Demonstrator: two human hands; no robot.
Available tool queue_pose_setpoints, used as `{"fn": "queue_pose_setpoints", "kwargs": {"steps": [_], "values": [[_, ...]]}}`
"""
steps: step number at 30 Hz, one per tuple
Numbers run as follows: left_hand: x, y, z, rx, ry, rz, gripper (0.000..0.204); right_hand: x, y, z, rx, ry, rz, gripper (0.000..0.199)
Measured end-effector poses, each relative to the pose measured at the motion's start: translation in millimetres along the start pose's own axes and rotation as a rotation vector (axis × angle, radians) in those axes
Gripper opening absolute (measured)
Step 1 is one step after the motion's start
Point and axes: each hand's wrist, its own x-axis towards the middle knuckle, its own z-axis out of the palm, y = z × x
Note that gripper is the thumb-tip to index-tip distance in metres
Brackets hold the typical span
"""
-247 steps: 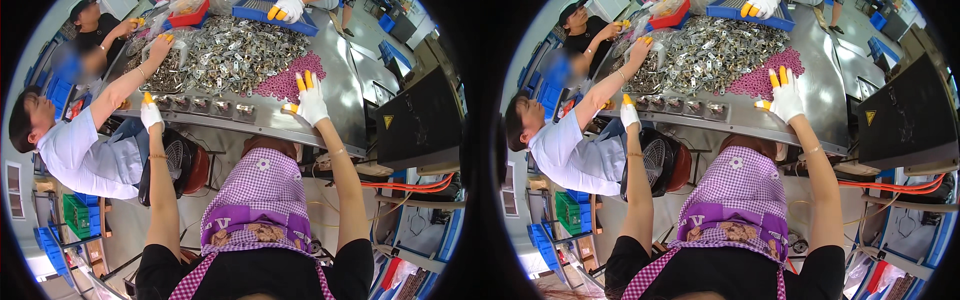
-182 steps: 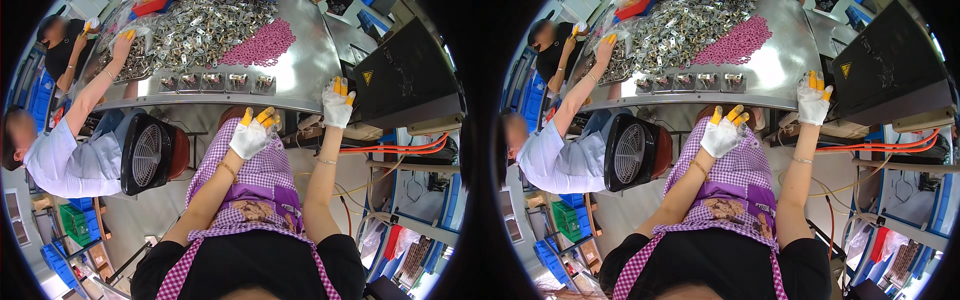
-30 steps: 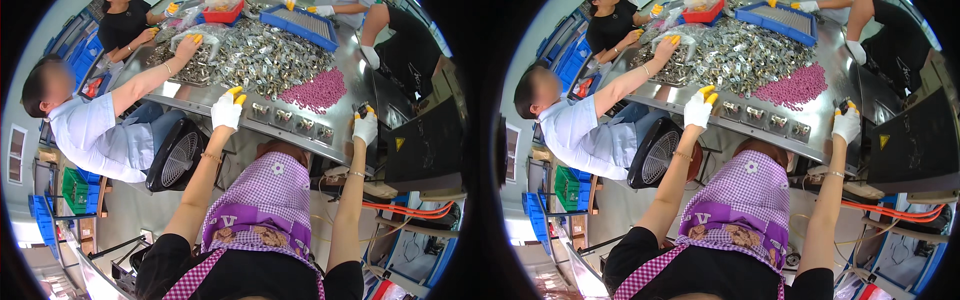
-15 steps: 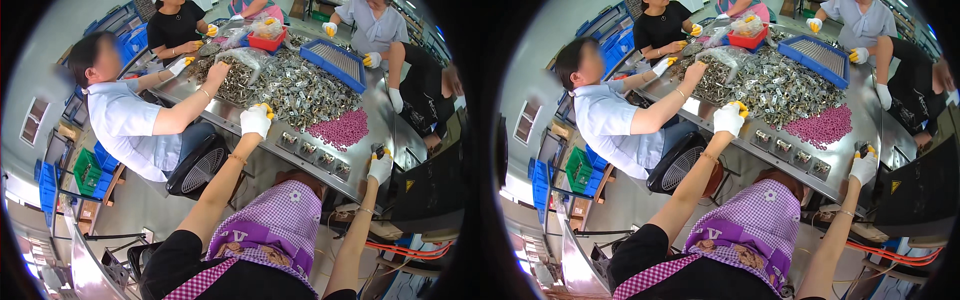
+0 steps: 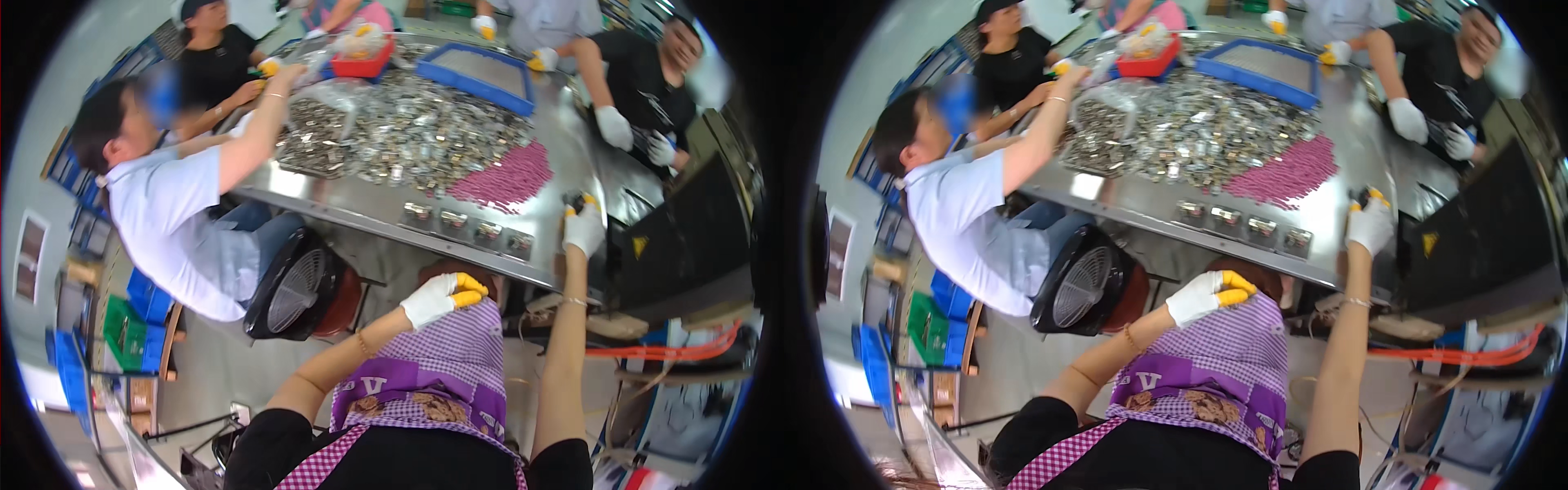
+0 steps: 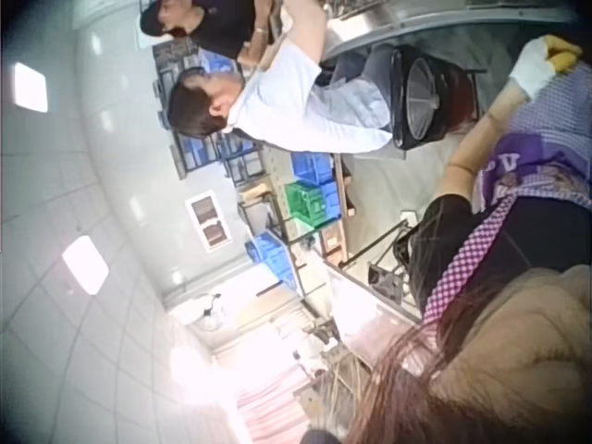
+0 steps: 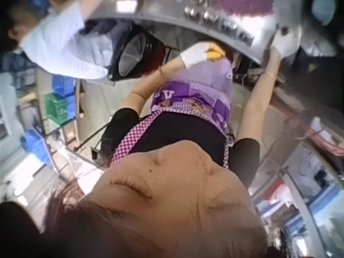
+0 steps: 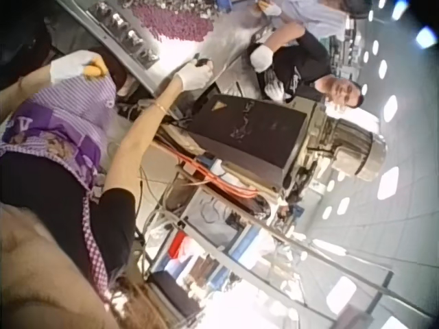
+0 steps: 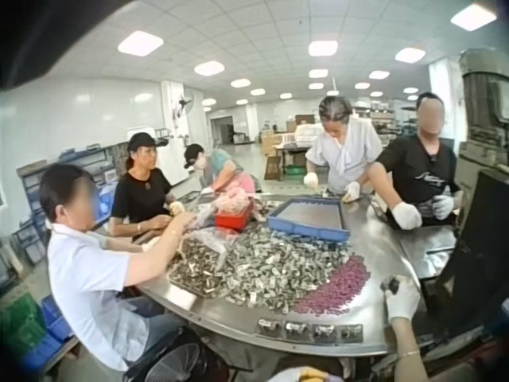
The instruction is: The person assembles metal components by fitting rubber rings onto them by hand at a factory workbench.
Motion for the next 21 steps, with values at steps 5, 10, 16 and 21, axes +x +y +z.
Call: {"fn": "queue_pose_setpoints", "kwargs": {"steps": [5,10,16,21], "values": [[35,-58,45,-0.732,-0.326,0.028,0.031,-2,-9,1,-0.011,0.025,-0.023,0.034],[56,-97,62,-1.217,-0.370,-0.131,0.030,-2,-1,2,0.002,0.061,-0.017,0.036],[64,-121,58,-1.173,-0.313,-0.196,0.027,-2,-3,-1,0.030,0.048,0.012,0.037],[64,-127,59,-1.164,-0.298,-0.195,0.027,-2,0,4,0.050,0.079,-0.011,0.037]]}}
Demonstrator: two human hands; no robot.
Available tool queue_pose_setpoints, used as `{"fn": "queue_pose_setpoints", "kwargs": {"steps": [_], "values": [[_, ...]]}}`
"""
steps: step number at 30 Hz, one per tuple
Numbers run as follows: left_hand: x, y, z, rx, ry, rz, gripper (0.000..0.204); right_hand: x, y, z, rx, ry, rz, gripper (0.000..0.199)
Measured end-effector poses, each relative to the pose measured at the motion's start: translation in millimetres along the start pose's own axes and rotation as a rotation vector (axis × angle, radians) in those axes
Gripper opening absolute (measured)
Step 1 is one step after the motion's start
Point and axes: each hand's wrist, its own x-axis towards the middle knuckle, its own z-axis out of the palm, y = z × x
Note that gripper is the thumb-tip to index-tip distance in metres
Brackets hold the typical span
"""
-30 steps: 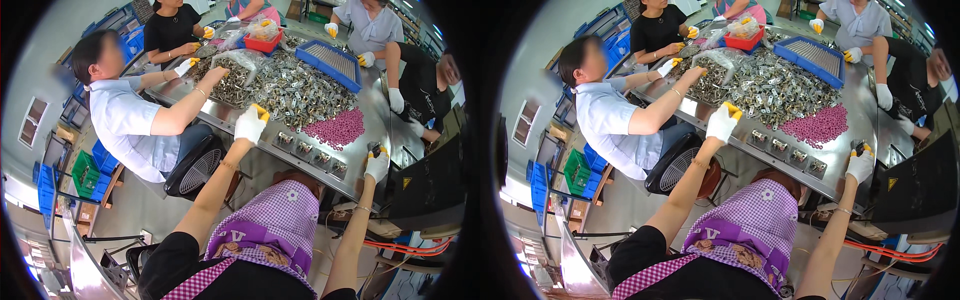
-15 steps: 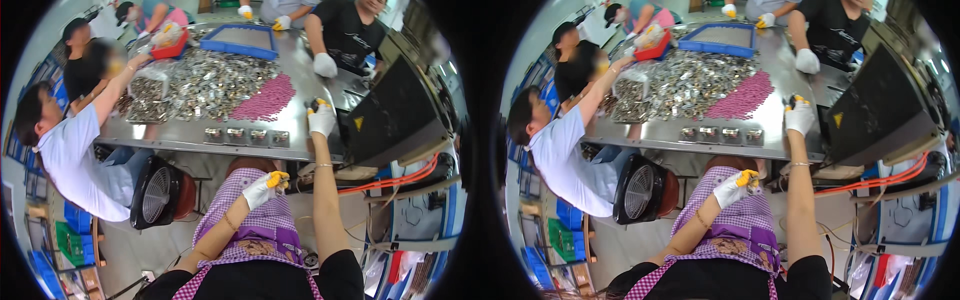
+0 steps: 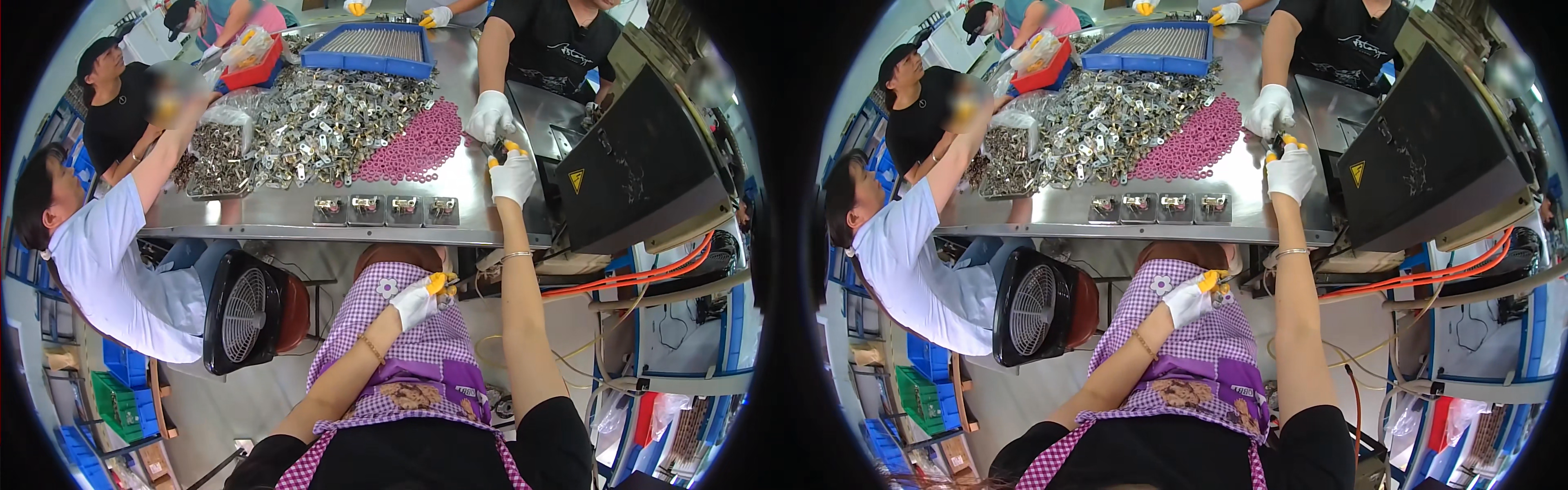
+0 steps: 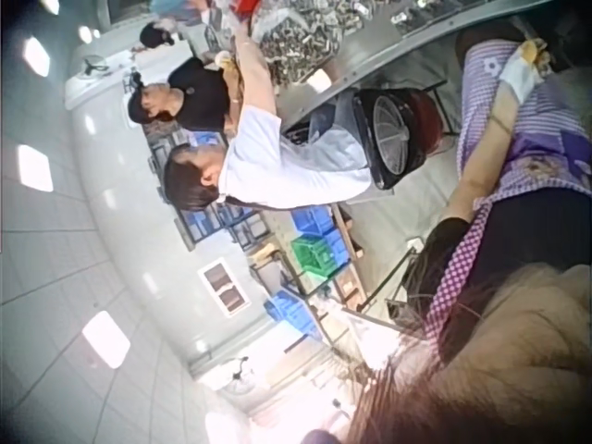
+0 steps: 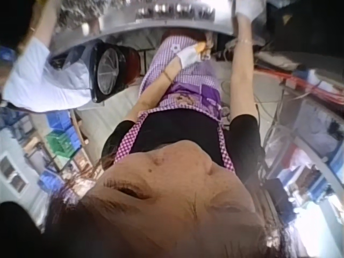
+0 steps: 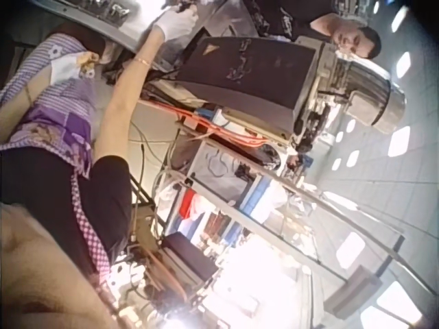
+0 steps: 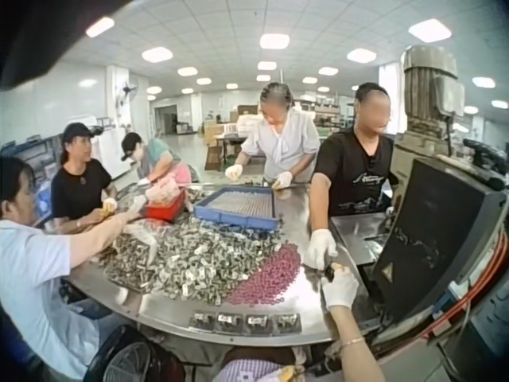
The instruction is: The person assembles metal components by fitting rubber rings onto them by hand at a factory workbench.
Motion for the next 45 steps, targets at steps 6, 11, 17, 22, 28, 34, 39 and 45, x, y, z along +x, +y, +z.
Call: {"fn": "queue_pose_setpoints", "kwargs": {"steps": [6,11,17,22,28,34,39,45], "values": [[-1,2,11,0.039,0.100,0.022,0.029,3,-2,1,-0.045,-0.053,0.025,0.034],[0,4,12,0.042,0.021,0.029,0.030,16,4,9,-0.030,-0.039,-0.012,0.031],[-1,8,10,0.033,-0.049,0.014,0.032,35,-1,22,-0.084,-0.002,0.049,0.031],[-1,7,12,0.038,-0.007,0.021,0.036,34,21,77,0.420,-0.136,-0.172,0.031],[0,8,13,0.052,-0.039,0.027,0.036,39,-2,32,0.237,-0.469,-0.152,0.028],[-2,5,16,0.274,0.015,0.037,0.033,-13,5,16,0.401,-0.273,-0.108,0.022],[-19,32,61,0.635,0.035,0.100,0.029,-70,-22,-42,0.589,-0.064,-0.571,0.014],[-26,93,134,1.101,0.240,0.577,0.030,-74,-14,-36,0.805,-0.555,-0.336,0.019]]}}
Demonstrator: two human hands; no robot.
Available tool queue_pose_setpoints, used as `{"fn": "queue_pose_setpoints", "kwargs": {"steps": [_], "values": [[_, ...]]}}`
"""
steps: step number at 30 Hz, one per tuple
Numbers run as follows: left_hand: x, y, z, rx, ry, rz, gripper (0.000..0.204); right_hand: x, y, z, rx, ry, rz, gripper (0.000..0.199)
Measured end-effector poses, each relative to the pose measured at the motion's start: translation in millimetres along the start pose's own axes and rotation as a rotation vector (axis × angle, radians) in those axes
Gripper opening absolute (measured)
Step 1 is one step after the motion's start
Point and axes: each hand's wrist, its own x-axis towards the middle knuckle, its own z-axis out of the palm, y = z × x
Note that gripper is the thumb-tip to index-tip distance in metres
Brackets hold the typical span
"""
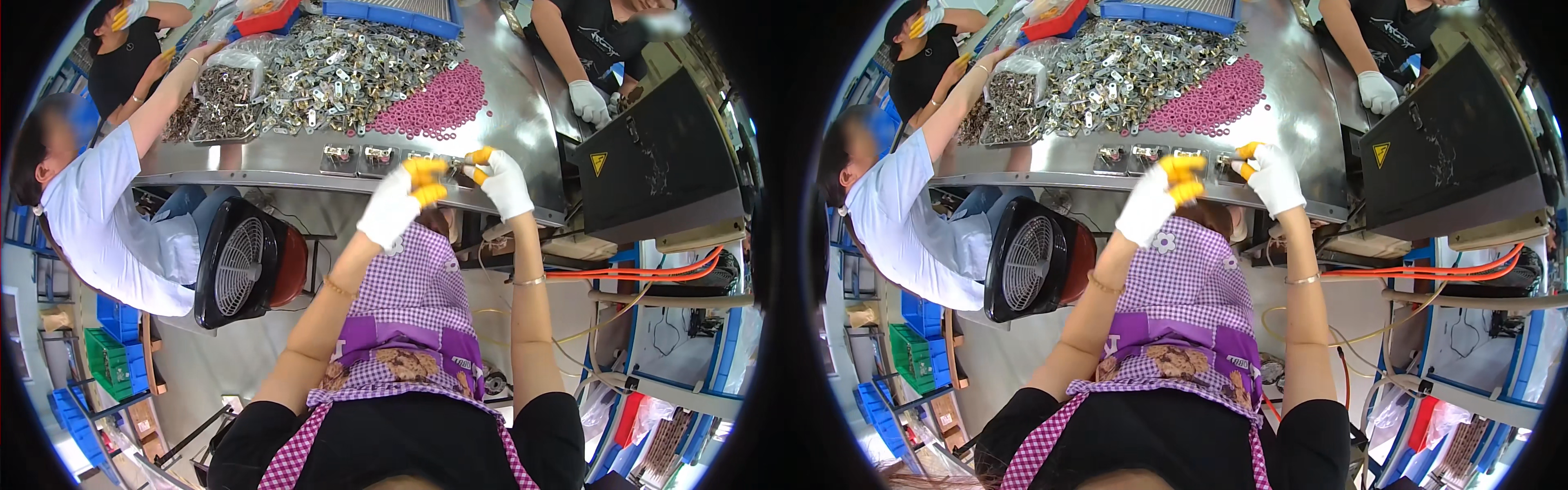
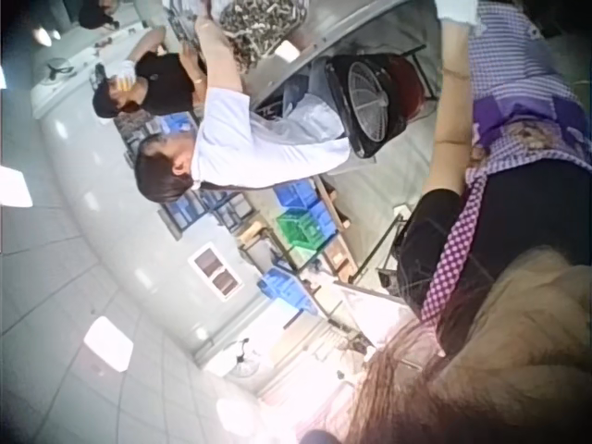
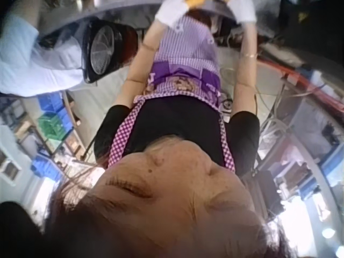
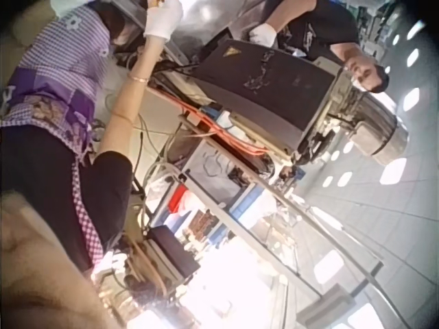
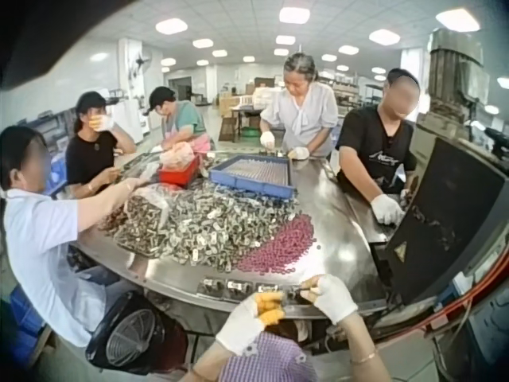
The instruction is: The person assembles metal components by fitting rubber rings onto them by hand at a factory workbench.
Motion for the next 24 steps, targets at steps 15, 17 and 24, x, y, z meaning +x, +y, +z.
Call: {"fn": "queue_pose_setpoints", "kwargs": {"steps": [15,17,24], "values": [[58,4,17,1.058,0.298,0.291,0.022,5,-21,-3,0.042,-0.104,0.133,0.022],[62,-1,18,1.104,0.309,0.337,0.022,3,-20,-1,0.056,-0.094,0.176,0.022],[70,-1,24,1.669,0.067,0.279,0.022,-16,-6,10,-0.054,0.082,-0.111,0.031]]}}
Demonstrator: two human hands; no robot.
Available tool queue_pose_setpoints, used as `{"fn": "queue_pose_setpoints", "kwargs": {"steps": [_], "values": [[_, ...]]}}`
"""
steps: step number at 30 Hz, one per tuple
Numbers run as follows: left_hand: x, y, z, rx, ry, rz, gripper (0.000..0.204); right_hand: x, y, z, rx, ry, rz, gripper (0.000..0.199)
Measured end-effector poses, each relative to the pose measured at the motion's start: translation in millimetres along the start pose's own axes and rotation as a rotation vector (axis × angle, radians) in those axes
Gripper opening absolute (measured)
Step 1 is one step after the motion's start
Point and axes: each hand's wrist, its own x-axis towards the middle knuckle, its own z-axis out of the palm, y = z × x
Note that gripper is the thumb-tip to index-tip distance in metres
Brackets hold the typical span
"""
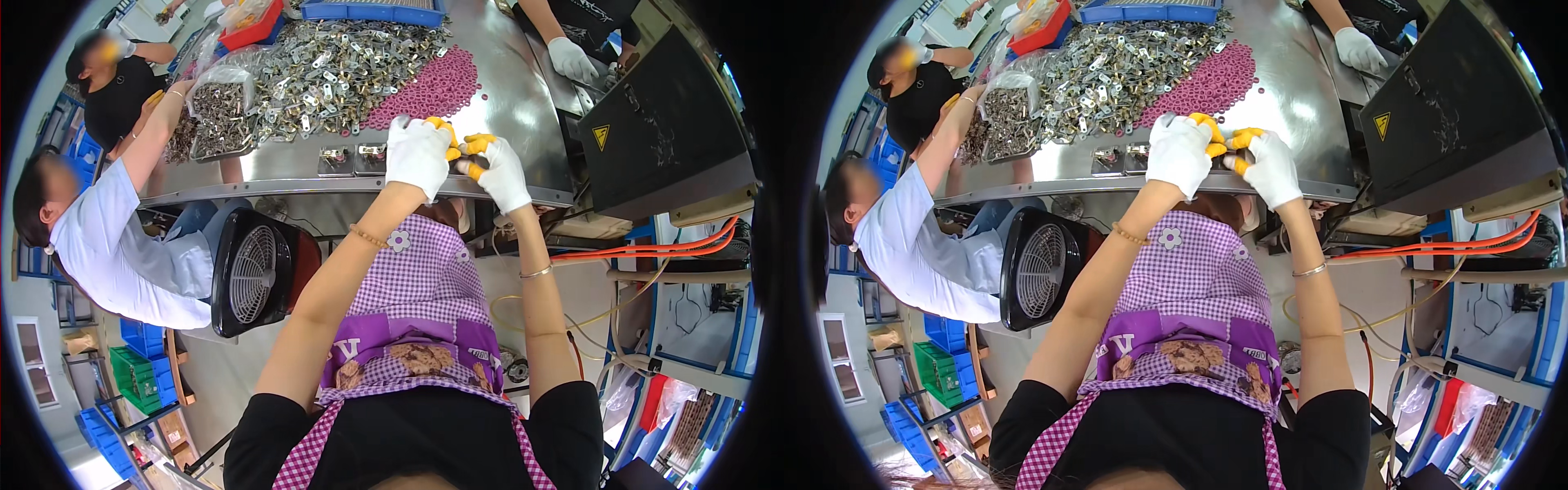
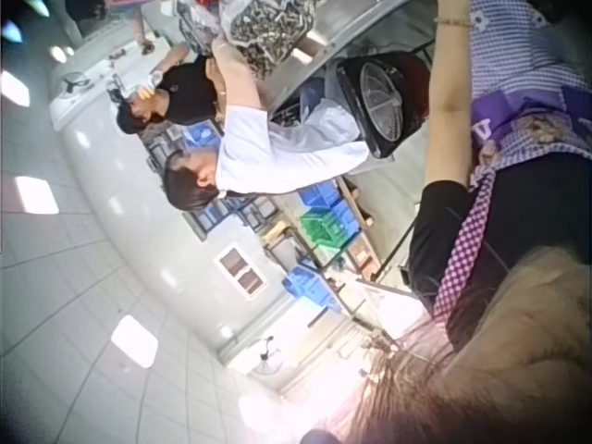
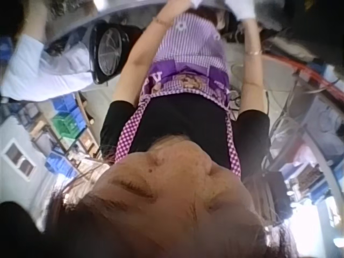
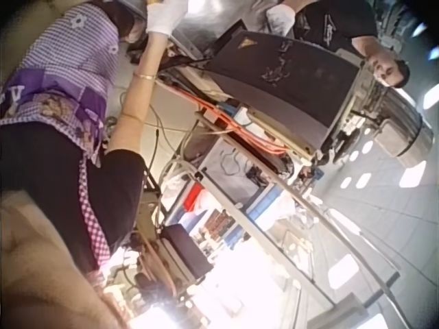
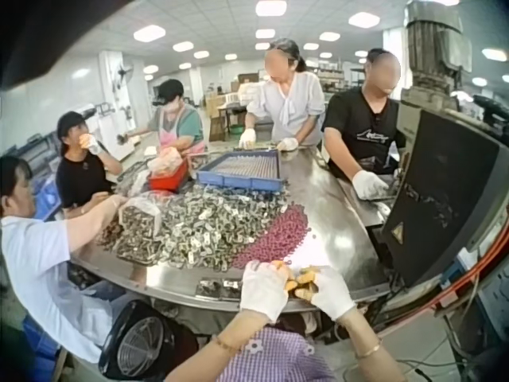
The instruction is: The person assembles metal components by fitting rubber rings onto them by hand at a factory workbench.
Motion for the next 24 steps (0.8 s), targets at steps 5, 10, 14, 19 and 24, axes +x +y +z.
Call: {"fn": "queue_pose_setpoints", "kwargs": {"steps": [5,10,14,19,24], "values": [[-2,-16,7,0.080,0.180,0.069,0.025,0,-13,-7,-0.327,0.021,-0.161,0.038],[-7,-77,-33,-0.075,0.187,-0.174,0.022,11,-14,-33,-0.454,-0.058,0.161,0.041],[-1,-131,-38,-0.107,0.023,-0.344,0.018,43,41,-41,-0.758,0.242,0.359,0.038],[17,-160,-13,0.291,0.066,-0.083,0.017,84,69,-45,-0.817,0.315,0.474,0.037],[19,-163,-12,0.259,-0.020,-0.093,0.017,91,78,-43,-0.883,0.332,0.509,0.035]]}}
